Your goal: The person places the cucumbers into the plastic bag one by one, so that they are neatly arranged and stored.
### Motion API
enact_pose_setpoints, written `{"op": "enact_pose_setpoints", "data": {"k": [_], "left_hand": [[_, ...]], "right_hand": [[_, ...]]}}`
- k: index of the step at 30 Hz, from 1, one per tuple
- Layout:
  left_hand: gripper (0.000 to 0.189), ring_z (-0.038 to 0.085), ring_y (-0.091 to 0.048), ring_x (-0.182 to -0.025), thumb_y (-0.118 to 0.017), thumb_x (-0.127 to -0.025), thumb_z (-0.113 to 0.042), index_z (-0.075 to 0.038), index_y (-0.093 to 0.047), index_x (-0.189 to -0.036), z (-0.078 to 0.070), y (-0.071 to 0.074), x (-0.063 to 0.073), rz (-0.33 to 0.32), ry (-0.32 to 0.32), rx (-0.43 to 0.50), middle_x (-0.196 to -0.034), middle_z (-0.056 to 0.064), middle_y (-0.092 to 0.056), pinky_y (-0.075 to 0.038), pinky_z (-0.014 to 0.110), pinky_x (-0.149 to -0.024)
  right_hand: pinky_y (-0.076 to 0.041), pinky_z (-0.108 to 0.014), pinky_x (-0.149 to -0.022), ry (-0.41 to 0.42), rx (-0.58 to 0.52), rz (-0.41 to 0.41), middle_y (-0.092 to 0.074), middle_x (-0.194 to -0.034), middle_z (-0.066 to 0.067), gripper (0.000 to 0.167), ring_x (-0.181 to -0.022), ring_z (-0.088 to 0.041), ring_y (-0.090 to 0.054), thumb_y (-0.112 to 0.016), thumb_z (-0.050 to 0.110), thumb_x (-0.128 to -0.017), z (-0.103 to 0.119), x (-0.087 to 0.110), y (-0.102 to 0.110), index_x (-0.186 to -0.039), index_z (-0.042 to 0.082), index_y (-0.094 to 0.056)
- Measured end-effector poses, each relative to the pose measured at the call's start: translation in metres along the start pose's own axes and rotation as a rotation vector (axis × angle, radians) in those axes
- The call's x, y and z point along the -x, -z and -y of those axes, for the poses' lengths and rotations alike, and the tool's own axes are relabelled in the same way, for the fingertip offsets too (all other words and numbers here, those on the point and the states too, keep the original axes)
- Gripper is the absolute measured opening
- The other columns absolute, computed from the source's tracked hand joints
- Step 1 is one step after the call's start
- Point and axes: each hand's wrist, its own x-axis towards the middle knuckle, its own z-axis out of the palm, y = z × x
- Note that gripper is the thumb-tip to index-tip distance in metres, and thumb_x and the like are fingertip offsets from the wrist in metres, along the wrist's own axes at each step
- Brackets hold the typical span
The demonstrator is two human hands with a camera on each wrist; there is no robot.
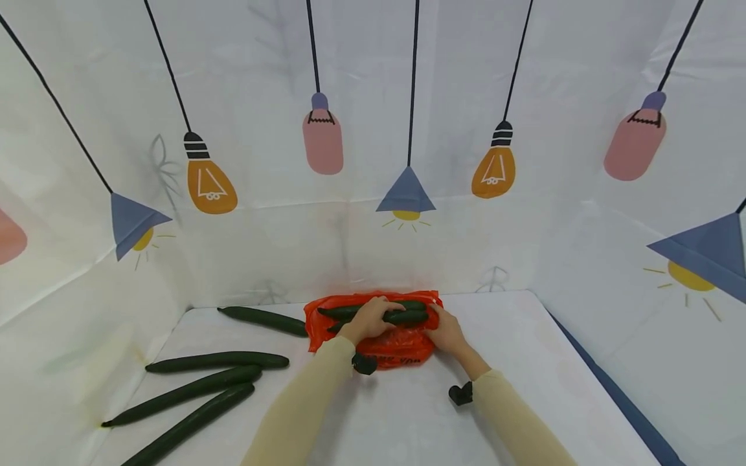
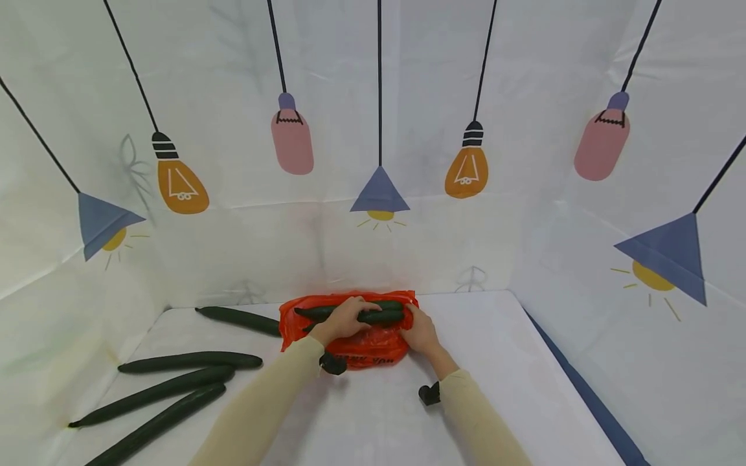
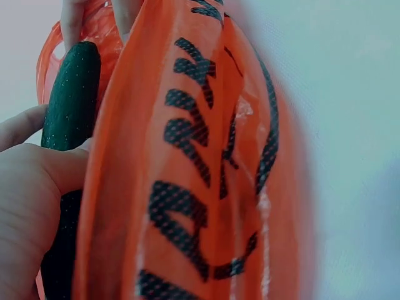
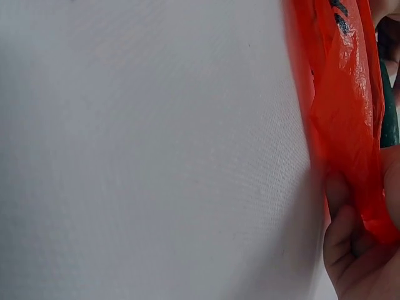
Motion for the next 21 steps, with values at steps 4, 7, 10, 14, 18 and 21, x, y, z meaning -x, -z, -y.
{"op": "enact_pose_setpoints", "data": {"k": [4,7,10,14,18,21], "left_hand": [[0.043,0.016,-0.05,-0.102,-0.072,-0.09,-0.019,-0.032,-0.063,-0.13,0.004,-0.004,0.0,-0.035,-0.003,0.001,-0.111,-0.003,-0.057,-0.046,0.035,-0.092],[0.043,0.016,-0.051,-0.1,-0.074,-0.088,-0.019,-0.031,-0.065,-0.128,0.007,-0.006,0.0,-0.069,-0.026,-0.017,-0.109,-0.003,-0.058,-0.046,0.034,-0.09],[0.043,0.015,-0.052,-0.099,-0.077,-0.086,-0.019,-0.029,-0.066,-0.126,0.011,-0.007,0.001,-0.099,-0.03,-0.023,-0.106,-0.004,-0.059,-0.047,0.032,-0.088],[0.041,0.014,-0.054,-0.096,-0.08,-0.082,-0.016,-0.026,-0.07,-0.121,0.012,-0.009,0.003,-0.137,-0.014,0.038,-0.104,-0.005,-0.06,-0.048,0.03,-0.084],[0.039,0.013,-0.052,-0.089,-0.081,-0.081,-0.015,-0.022,-0.071,-0.118,0.012,-0.012,0.004,-0.151,0.0,0.101,-0.099,-0.004,-0.055,-0.048,0.028,-0.078],[0.038,0.011,-0.05,-0.086,-0.081,-0.081,-0.017,-0.022,-0.071,-0.117,0.011,-0.014,0.002,-0.14,0.009,0.088,-0.096,-0.004,-0.052,-0.047,0.027,-0.076]], "right_hand": [[-0.034,-0.058,-0.103,-0.025,0.001,0.004,-0.051,-0.135,-0.027,0.065,-0.126,-0.044,-0.045,-0.073,0.001,-0.082,0.002,0.0,-0.001,-0.139,-0.007,-0.044],[-0.034,-0.057,-0.103,-0.034,-0.004,0.01,-0.05,-0.136,-0.026,0.065,-0.127,-0.044,-0.044,-0.073,0.002,-0.082,0.002,0.0,-0.003,-0.139,-0.006,-0.043],[-0.034,-0.057,-0.103,-0.03,-0.014,0.014,-0.05,-0.136,-0.026,0.066,-0.127,-0.043,-0.044,-0.073,0.002,-0.082,0.002,-0.001,-0.004,-0.14,-0.006,-0.043],[-0.035,-0.058,-0.102,-0.012,-0.021,0.001,-0.051,-0.134,-0.026,0.065,-0.125,-0.044,-0.045,-0.074,0.003,-0.082,0.001,-0.001,-0.005,-0.139,-0.006,-0.044],[-0.035,-0.058,-0.101,-0.004,-0.016,-0.014,-0.052,-0.133,-0.026,0.064,-0.124,-0.044,-0.047,-0.075,0.004,-0.082,-0.003,0.002,-0.006,-0.138,-0.006,-0.045],[-0.036,-0.058,-0.101,-0.008,-0.011,-0.012,-0.052,-0.133,-0.027,0.065,-0.124,-0.045,-0.046,-0.075,0.004,-0.082,-0.006,0.002,-0.005,-0.138,-0.007,-0.045]]}}
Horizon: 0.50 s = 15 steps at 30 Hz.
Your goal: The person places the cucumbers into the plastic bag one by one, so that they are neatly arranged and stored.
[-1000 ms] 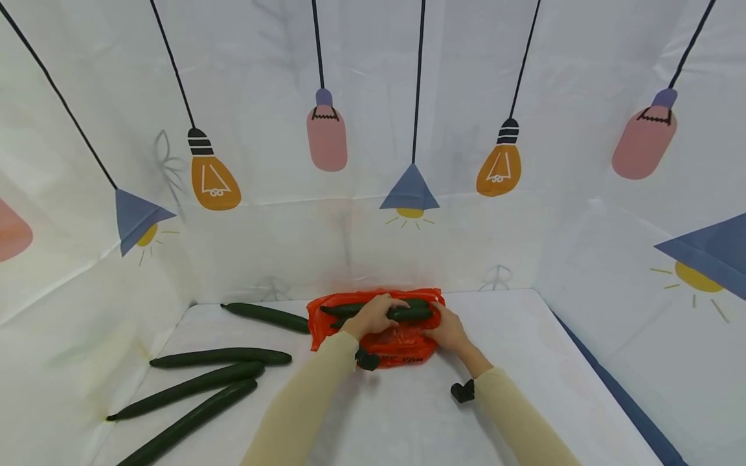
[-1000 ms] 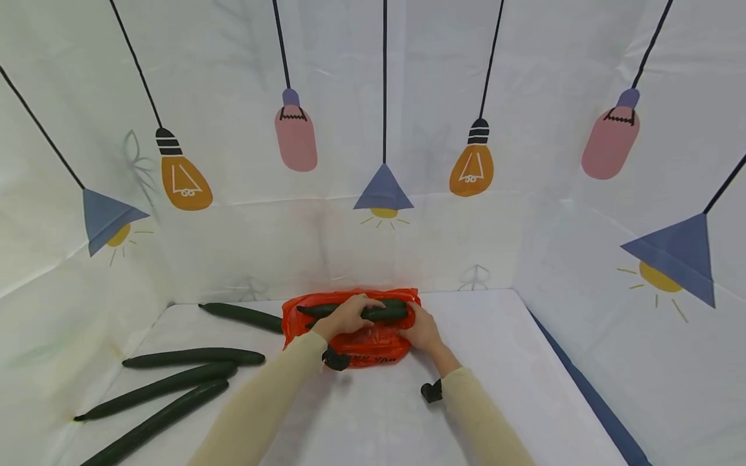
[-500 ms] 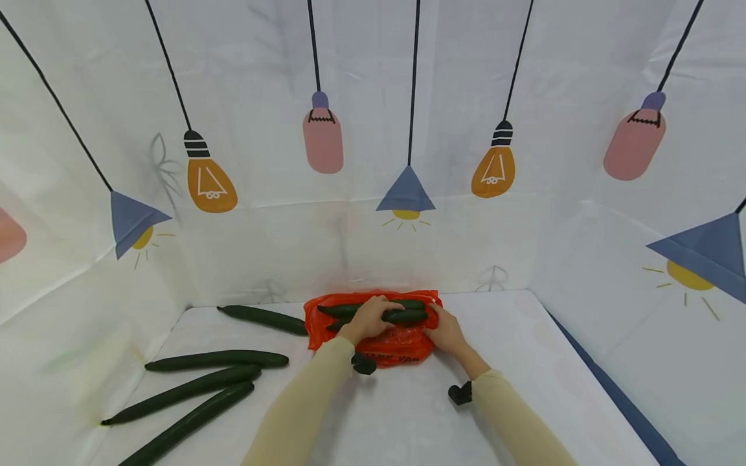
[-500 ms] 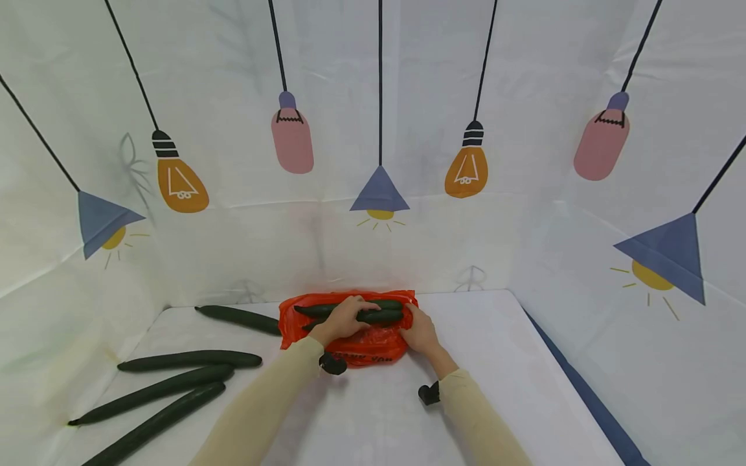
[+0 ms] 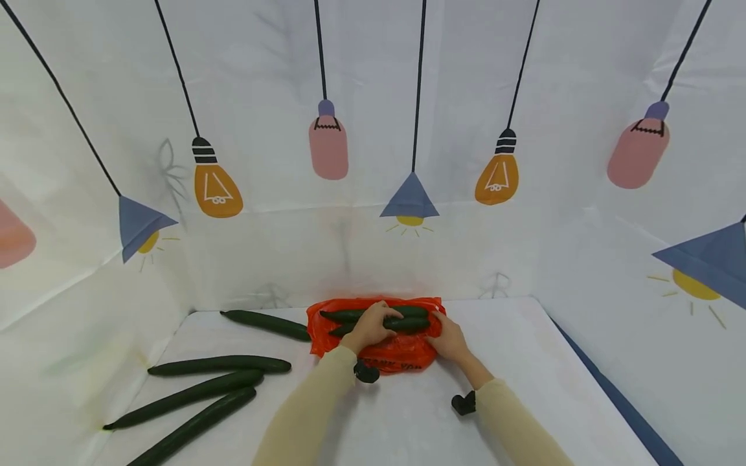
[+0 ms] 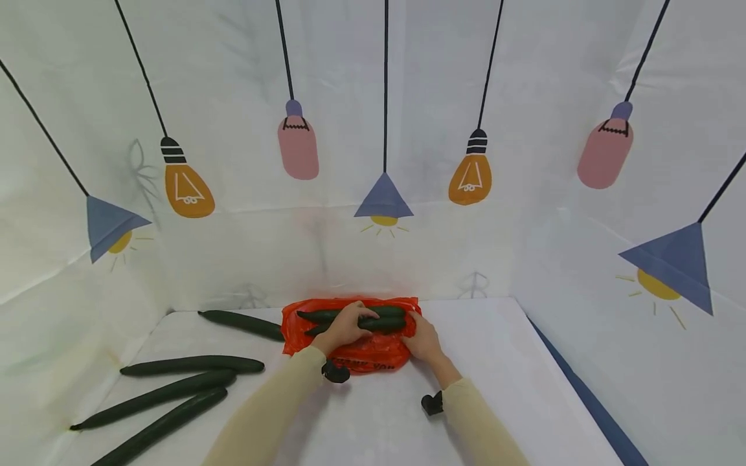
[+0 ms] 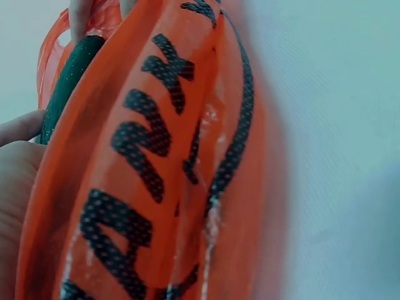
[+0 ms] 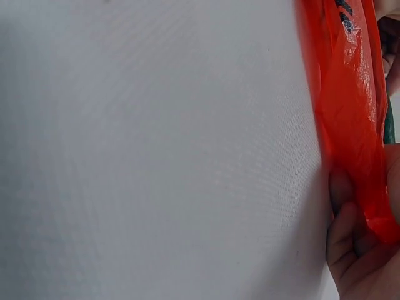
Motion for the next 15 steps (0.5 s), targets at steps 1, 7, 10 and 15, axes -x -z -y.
{"op": "enact_pose_setpoints", "data": {"k": [1,7,10,15], "left_hand": [[0.038,0.011,-0.049,-0.087,-0.081,-0.081,-0.017,-0.022,-0.071,-0.117,-0.0001,-0.0007,0.0004,0.006,0.0,-0.008,-0.097,-0.005,-0.052,-0.047,0.026,-0.077],[0.036,0.012,-0.051,-0.093,-0.08,-0.082,-0.018,-0.022,-0.071,-0.116,-0.0019,-0.0023,0.0029,0.009,-0.003,-0.02,-0.099,-0.006,-0.054,-0.047,0.028,-0.082],[0.034,0.011,-0.051,-0.094,-0.081,-0.082,-0.018,-0.022,-0.072,-0.114,-0.001,-0.0022,0.0045,0.003,0.006,-0.01,-0.1,-0.006,-0.055,-0.048,0.028,-0.082],[0.032,0.012,-0.051,-0.096,-0.081,-0.082,-0.019,-0.021,-0.072,-0.113,0.0008,-0.0017,0.0037,-0.008,-0.005,0.005,-0.099,-0.006,-0.055,-0.048,0.027,-0.082]], "right_hand": [[-0.036,-0.058,-0.101,-0.006,0.001,0.003,-0.051,-0.133,-0.027,0.065,-0.124,-0.045,-0.046,-0.075,0.005,-0.082,-0.0006,0.0007,-0.0005,-0.138,-0.007,-0.045],[-0.035,-0.059,-0.101,-0.023,0.002,0.001,-0.05,-0.134,-0.027,0.064,-0.125,-0.044,-0.045,-0.074,0.004,-0.082,-0.0025,0.004,-0.0028,-0.138,-0.006,-0.044],[-0.035,-0.059,-0.101,-0.019,-0.014,0.008,-0.05,-0.135,-0.027,0.064,-0.125,-0.045,-0.045,-0.074,0.004,-0.082,-0.0024,0.004,-0.0041,-0.138,-0.007,-0.044],[-0.037,-0.059,-0.099,0.008,-0.004,-0.004,-0.052,-0.133,-0.028,0.065,-0.122,-0.045,-0.047,-0.076,0.005,-0.081,-0.0028,0.002,-0.0041,-0.136,-0.009,-0.045]]}}
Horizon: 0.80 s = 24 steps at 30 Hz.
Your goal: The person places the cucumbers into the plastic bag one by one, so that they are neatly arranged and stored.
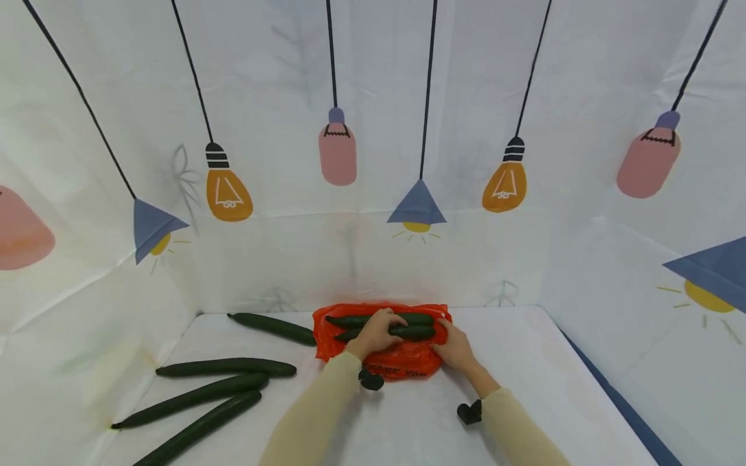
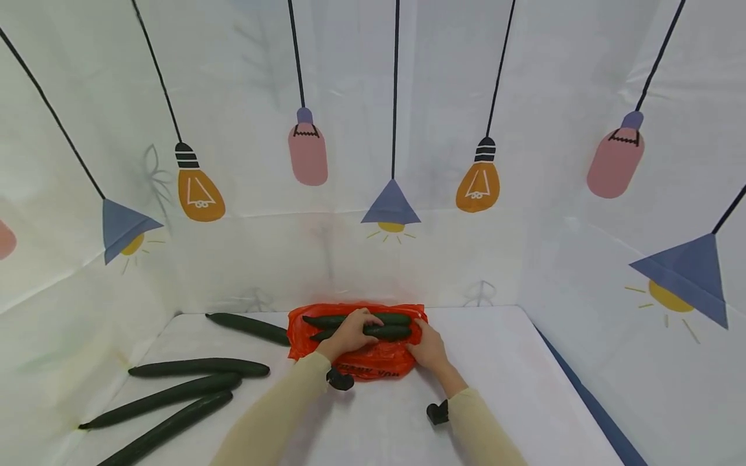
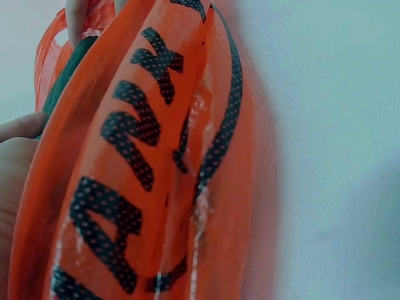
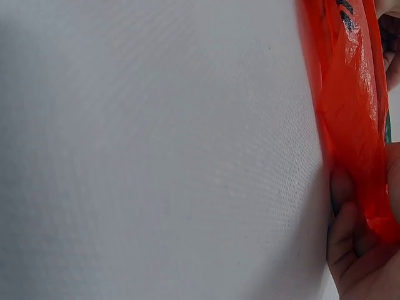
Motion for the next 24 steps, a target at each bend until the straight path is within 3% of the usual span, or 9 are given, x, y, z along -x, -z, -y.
{"op": "enact_pose_setpoints", "data": {"k": [11,16,24], "left_hand": [[0.03,0.01,-0.051,-0.093,-0.079,-0.083,-0.019,-0.021,-0.072,-0.112,-0.006,0.007,-0.003,0.033,0.034,0.015,-0.098,-0.007,-0.054,-0.047,0.026,-0.082],[0.028,0.011,-0.053,-0.091,-0.077,-0.085,-0.014,-0.017,-0.072,-0.112,-0.012,0.014,-0.001,0.043,0.039,0.083,-0.097,-0.005,-0.057,-0.048,0.027,-0.081],[0.027,0.01,-0.056,-0.096,-0.075,-0.087,-0.015,-0.014,-0.071,-0.114,-0.016,0.021,0.002,0.035,0.001,0.155,-0.103,-0.005,-0.06,-0.048,0.027,-0.085]], "right_hand": [[-0.034,-0.059,-0.102,-0.025,-0.011,0.007,-0.05,-0.135,-0.028,0.066,-0.125,-0.045,-0.045,-0.075,0.005,-0.082,0.001,-0.001,0.001,-0.139,-0.006,-0.044],[-0.034,-0.059,-0.102,-0.035,-0.019,0.014,-0.05,-0.136,-0.027,0.066,-0.126,-0.045,-0.044,-0.074,0.005,-0.082,0.001,-0.001,0.0,-0.139,-0.005,-0.043],[-0.036,-0.059,-0.1,-0.025,-0.006,0.017,-0.051,-0.134,-0.028,0.064,-0.124,-0.045,-0.046,-0.074,0.006,-0.083,-0.002,-0.002,0.001,-0.139,-0.005,-0.044]]}}
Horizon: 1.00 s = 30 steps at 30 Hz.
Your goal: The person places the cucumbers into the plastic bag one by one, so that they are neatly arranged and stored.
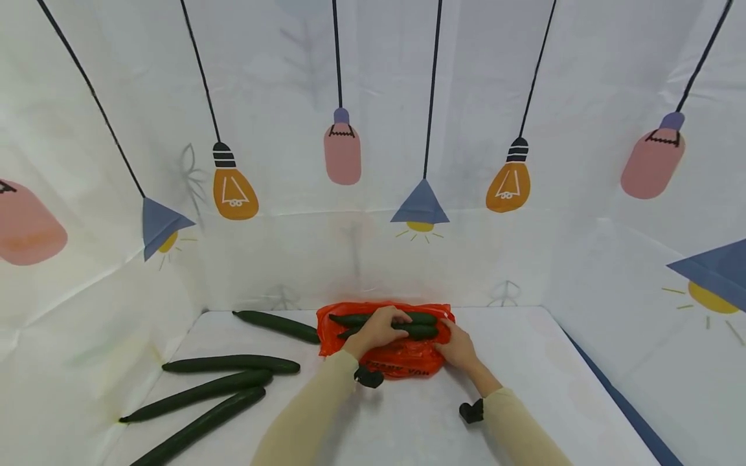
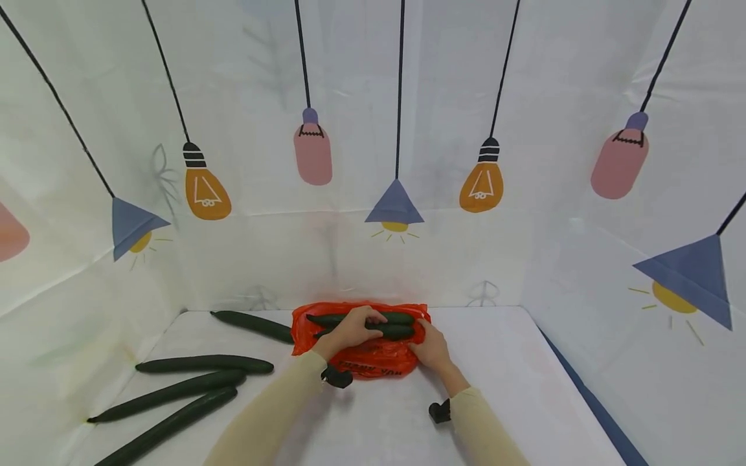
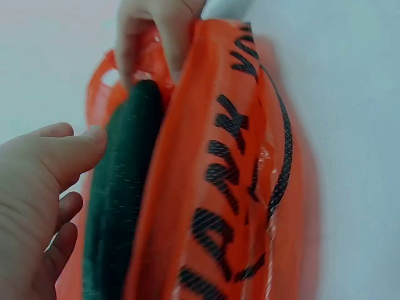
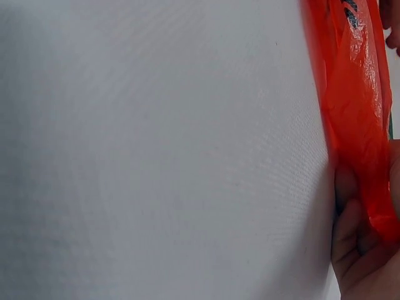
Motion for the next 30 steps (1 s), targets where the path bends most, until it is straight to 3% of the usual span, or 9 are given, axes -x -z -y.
{"op": "enact_pose_setpoints", "data": {"k": [5,11,17,22,30], "left_hand": [[0.026,0.009,-0.057,-0.099,-0.073,-0.089,-0.015,-0.013,-0.07,-0.115,-0.008,0.017,0.012,-0.018,-0.01,0.062,-0.106,-0.006,-0.059,-0.048,0.027,-0.088],[0.025,0.008,-0.058,-0.101,-0.071,-0.091,-0.022,-0.014,-0.07,-0.115,-0.009,0.032,0.033,-0.016,-0.051,0.024,-0.108,-0.009,-0.06,-0.047,0.025,-0.089],[0.023,0.021,-0.059,-0.101,-0.072,-0.09,-0.017,-0.011,-0.071,-0.112,0.001,0.053,0.067,-0.057,-0.055,-0.01,-0.105,0.004,-0.062,-0.049,0.035,-0.088],[0.022,0.019,-0.059,-0.098,-0.072,-0.09,-0.014,-0.009,-0.072,-0.111,0.011,0.067,0.096,-0.096,-0.088,-0.023,-0.102,-0.002,-0.062,-0.05,0.039,-0.085],[0.02,0.029,-0.058,-0.092,-0.073,-0.088,-0.01,-0.007,-0.072,-0.107,0.032,0.087,0.149,-0.149,-0.034,-0.016,-0.1,0.003,-0.063,-0.049,0.047,-0.08]], "right_hand": [[-0.037,-0.059,-0.1,0.015,-0.013,0.015,-0.05,-0.135,-0.028,0.064,-0.123,-0.046,-0.046,-0.073,0.008,-0.084,0.002,-0.001,0.003,-0.139,-0.006,-0.043],[-0.036,-0.06,-0.1,-0.012,0.003,0.015,-0.048,-0.136,-0.03,0.064,-0.125,-0.046,-0.044,-0.072,0.009,-0.086,-0.003,0.003,0.006,-0.14,-0.007,-0.042],[-0.036,-0.06,-0.099,0.012,0.006,0.039,-0.048,-0.135,-0.031,0.065,-0.123,-0.047,-0.045,-0.072,0.01,-0.086,-0.001,0.002,0.0,-0.14,-0.007,-0.041],[-0.037,-0.059,-0.099,0.005,0.009,0.021,-0.049,-0.135,-0.03,0.064,-0.123,-0.046,-0.046,-0.072,0.009,-0.085,-0.001,0.002,-0.001,-0.139,-0.007,-0.042],[-0.037,-0.059,-0.1,-0.003,0.02,0.031,-0.049,-0.135,-0.029,0.065,-0.124,-0.046,-0.045,-0.072,0.011,-0.085,0.0,-0.001,-0.002,-0.139,-0.007,-0.042]]}}
